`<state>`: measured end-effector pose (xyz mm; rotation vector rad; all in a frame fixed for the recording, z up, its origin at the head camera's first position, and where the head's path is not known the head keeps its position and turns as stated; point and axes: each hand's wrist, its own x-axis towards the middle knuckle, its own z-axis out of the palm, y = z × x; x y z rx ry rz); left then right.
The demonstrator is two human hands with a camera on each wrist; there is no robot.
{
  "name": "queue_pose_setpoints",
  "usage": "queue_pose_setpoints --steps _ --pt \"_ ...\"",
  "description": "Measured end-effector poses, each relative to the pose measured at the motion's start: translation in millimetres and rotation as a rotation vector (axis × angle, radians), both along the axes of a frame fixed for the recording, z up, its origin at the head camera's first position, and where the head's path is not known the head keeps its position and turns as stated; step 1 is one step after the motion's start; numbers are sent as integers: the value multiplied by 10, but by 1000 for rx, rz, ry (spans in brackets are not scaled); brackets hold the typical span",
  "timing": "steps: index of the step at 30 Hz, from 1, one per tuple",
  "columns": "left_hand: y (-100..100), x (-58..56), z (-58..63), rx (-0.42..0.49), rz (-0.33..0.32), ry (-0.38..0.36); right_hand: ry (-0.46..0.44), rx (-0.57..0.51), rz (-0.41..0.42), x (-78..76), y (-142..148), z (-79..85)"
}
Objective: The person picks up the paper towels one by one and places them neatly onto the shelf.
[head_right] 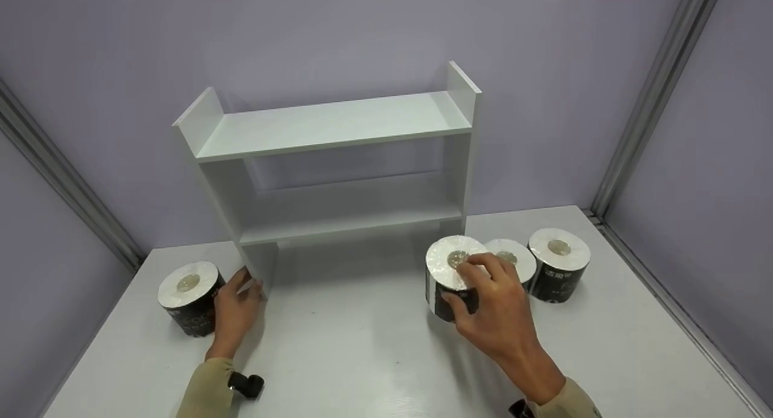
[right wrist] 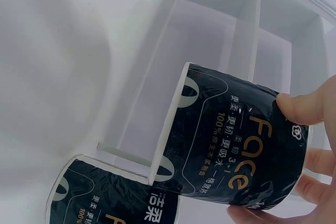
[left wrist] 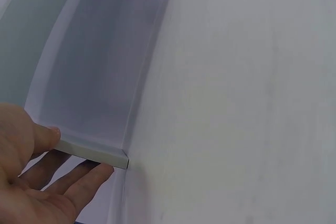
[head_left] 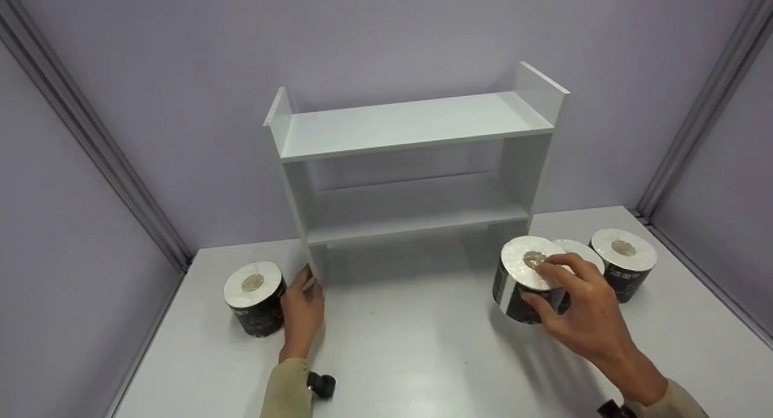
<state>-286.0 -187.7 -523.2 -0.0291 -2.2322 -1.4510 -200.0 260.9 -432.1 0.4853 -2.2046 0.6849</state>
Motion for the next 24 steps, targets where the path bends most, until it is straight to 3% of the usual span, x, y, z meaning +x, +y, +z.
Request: queue_pose_setpoints --steps 24 --pt "6 -18 7 18 -2 -8 73 -4 44 -82 -24 139"
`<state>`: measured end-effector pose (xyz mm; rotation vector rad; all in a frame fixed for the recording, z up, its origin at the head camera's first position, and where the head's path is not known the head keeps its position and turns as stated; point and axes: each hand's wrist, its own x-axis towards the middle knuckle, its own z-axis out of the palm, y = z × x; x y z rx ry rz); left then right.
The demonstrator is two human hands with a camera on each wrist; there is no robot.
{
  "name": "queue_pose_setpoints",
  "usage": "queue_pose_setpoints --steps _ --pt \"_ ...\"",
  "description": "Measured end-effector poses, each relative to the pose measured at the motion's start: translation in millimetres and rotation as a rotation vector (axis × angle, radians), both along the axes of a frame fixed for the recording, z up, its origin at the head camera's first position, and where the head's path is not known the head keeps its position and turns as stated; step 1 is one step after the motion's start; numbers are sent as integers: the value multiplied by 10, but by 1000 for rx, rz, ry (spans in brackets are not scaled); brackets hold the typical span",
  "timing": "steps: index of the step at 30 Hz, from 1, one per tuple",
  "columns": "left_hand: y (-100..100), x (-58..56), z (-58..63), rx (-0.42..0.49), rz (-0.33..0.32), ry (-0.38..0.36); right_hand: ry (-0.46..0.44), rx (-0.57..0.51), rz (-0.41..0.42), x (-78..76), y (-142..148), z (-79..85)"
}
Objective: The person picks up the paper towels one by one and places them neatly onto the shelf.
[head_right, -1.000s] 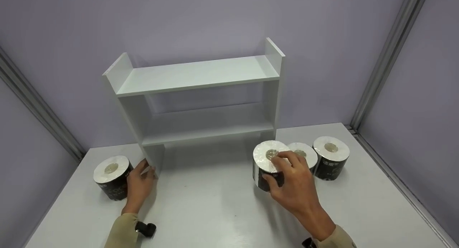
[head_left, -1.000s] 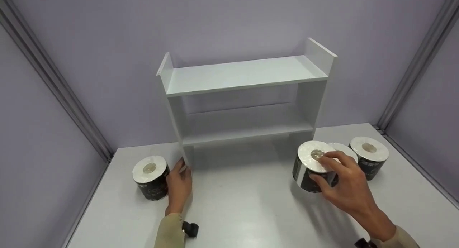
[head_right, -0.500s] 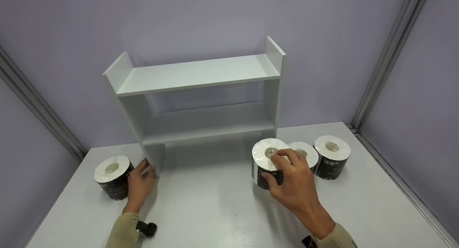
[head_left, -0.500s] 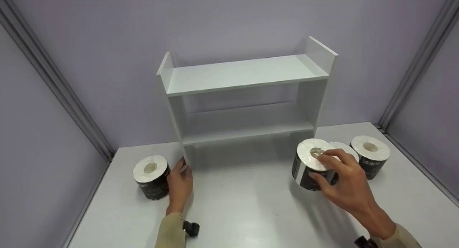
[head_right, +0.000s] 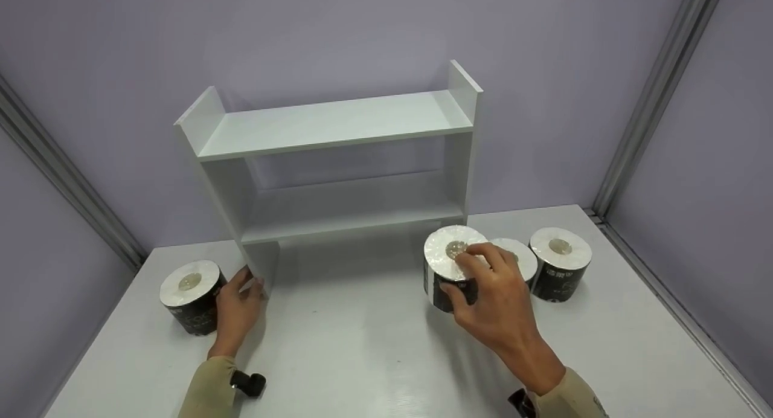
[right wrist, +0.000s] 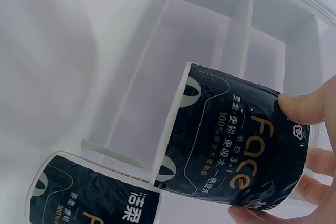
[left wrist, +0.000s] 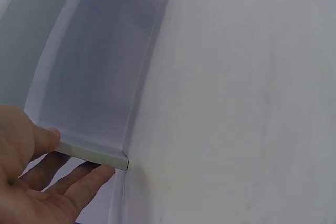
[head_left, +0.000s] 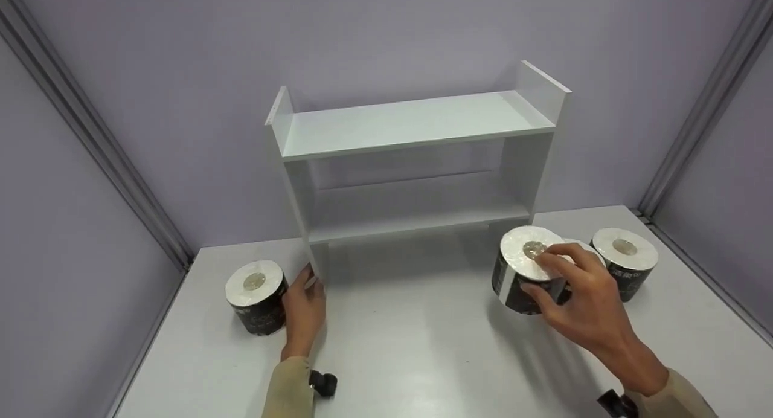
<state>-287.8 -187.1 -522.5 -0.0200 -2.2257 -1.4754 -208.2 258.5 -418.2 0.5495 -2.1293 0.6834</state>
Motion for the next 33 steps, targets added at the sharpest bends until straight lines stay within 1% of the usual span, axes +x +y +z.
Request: queue_pose_setpoints --steps 10,18,27,33 --pt "21 -2 7 2 -19 -8 -16 11 -9 8 -15 65" --pt "38 -16 -9 4 -10 8 -25 5 -10 1 -19 106" --pt "18 -2 -9 -6 6 -25 -14 15 -14 -32 -50 164" --pt "10 -17 -9 1 -1 -10 -19 0 -16 -55 -67 202"
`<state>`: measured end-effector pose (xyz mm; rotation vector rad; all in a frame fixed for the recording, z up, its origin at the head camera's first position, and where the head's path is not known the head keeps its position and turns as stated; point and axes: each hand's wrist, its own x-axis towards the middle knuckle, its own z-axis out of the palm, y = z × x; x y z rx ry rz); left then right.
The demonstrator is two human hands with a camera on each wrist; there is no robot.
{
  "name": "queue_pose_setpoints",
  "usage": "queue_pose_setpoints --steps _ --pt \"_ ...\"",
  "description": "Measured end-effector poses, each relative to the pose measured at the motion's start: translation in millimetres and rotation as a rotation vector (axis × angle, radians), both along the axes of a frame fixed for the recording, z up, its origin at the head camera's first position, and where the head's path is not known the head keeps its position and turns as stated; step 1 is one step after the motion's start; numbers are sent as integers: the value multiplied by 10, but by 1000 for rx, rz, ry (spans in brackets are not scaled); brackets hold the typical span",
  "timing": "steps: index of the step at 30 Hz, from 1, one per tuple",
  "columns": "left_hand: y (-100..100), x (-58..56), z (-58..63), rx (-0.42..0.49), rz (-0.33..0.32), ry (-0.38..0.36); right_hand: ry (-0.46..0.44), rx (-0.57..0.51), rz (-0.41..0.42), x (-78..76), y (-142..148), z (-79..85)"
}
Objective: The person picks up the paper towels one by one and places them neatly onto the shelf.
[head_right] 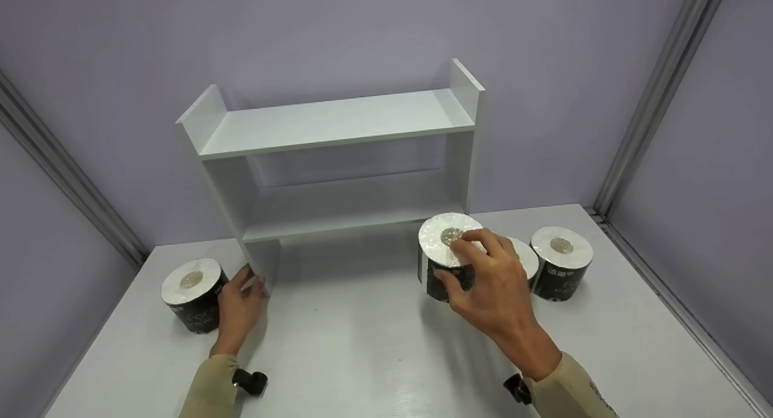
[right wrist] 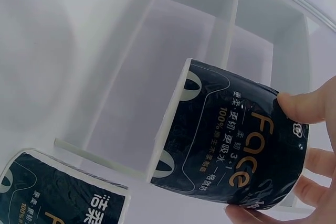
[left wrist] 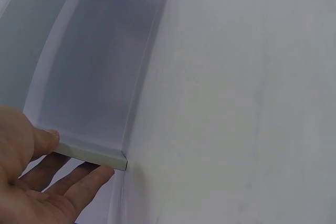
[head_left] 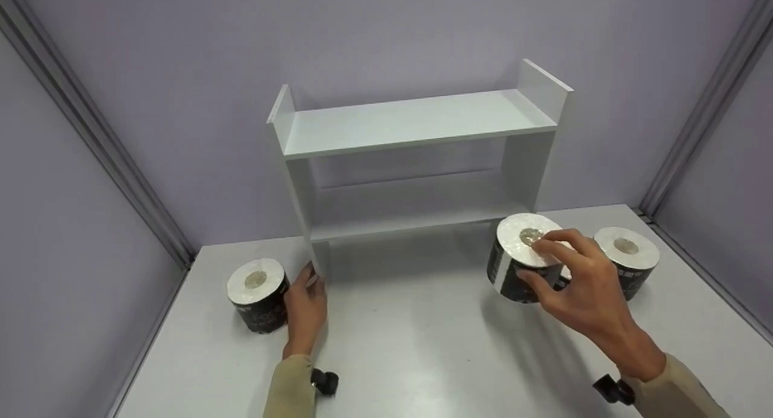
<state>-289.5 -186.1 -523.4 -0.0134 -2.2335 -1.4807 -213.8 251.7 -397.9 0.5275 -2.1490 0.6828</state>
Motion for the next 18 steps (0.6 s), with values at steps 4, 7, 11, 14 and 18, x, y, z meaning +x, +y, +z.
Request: queue_pose_setpoints --steps 4,7,11,14,18 --pt "5 -5 -4 3 -5 11 4 -1 -5 -5 -4 14" --pt "11 -1 -19 3 -8 23 -5 -7 -14 3 -7 16" --pt "18 5 -27 7 -14 23 -13 -22 -22 2 -8 17" --pt "25 9 -23 14 -20 21 -4 -31 -22 -10 -1 21" --pt "28 8 -18 11 -20 19 4 -50 -26 -27 3 26"
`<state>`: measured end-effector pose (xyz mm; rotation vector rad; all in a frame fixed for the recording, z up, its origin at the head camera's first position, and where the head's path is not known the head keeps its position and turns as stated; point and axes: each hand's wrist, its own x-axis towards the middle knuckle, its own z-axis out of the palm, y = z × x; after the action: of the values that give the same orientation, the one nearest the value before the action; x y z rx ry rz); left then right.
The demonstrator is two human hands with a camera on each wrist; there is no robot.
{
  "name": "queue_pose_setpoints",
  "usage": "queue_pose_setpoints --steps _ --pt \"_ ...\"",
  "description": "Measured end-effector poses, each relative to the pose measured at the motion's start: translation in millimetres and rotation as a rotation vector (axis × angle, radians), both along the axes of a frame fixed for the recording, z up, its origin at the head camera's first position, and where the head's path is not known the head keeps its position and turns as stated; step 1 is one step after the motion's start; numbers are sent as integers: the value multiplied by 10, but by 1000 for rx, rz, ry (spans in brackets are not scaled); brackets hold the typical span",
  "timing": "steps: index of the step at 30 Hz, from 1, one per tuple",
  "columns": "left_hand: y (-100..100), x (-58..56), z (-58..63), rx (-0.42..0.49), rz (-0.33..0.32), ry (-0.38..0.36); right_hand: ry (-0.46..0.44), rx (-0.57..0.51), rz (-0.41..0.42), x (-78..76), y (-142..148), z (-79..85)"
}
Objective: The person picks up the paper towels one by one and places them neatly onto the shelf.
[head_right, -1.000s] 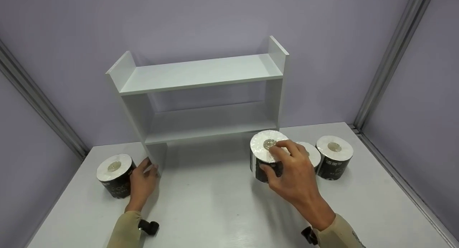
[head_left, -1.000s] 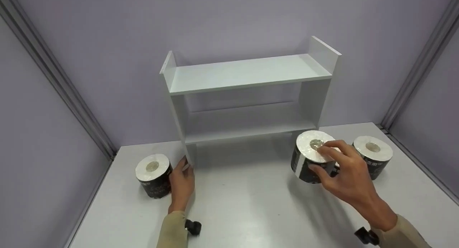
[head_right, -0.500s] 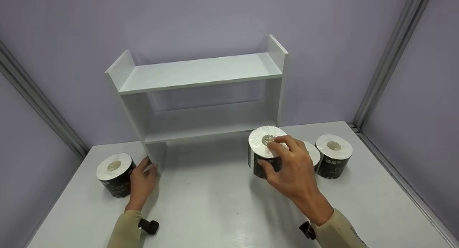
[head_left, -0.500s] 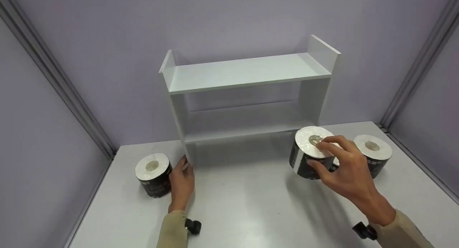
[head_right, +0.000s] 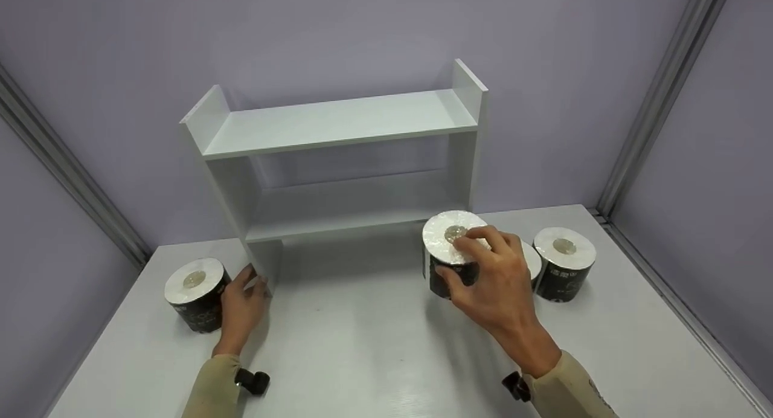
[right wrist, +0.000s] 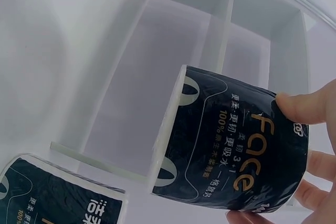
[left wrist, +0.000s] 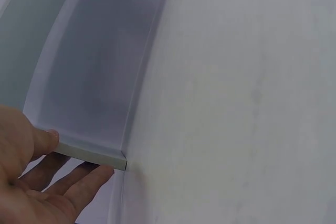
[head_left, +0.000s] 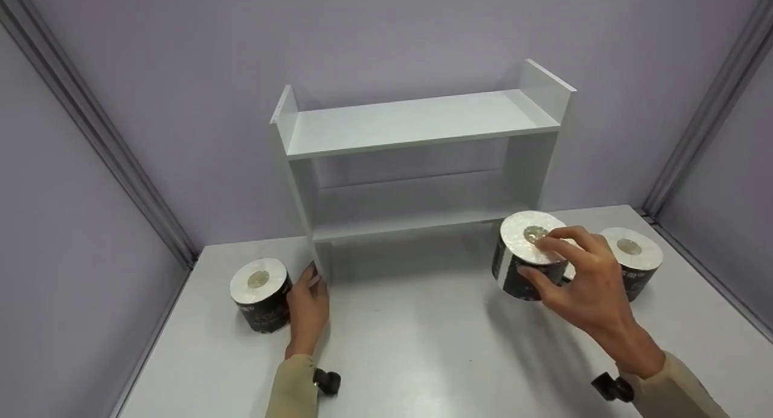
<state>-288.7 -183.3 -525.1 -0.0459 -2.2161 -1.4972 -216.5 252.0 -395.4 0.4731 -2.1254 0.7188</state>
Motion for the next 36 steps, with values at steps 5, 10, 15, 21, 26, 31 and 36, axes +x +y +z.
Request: queue_pose_setpoints --steps 5,10,15,21,26,31,36 --pt "3 -8 3 -14 12 14 -3 -28 -7 -31 -25 12" --pt "9 -14 -8 -23 12 17 14 -47 3 -66 -57 25" --pt "3 -13 -11 -21 5 1 22 -63 7 -85 -75 39" --pt "-10 -14 -8 -24 15 -23 8 -59 -2 -94 -101 68" --pt "-16 -16 0 -31 17 -17 4 -66 -2 -105 -126 111" --pt "-27 -10 13 -39 24 -36 2 -71 9 -122 -148 145" --pt "-36 -9 9 -47 21 -35 -13 -81 3 -124 -152 163"
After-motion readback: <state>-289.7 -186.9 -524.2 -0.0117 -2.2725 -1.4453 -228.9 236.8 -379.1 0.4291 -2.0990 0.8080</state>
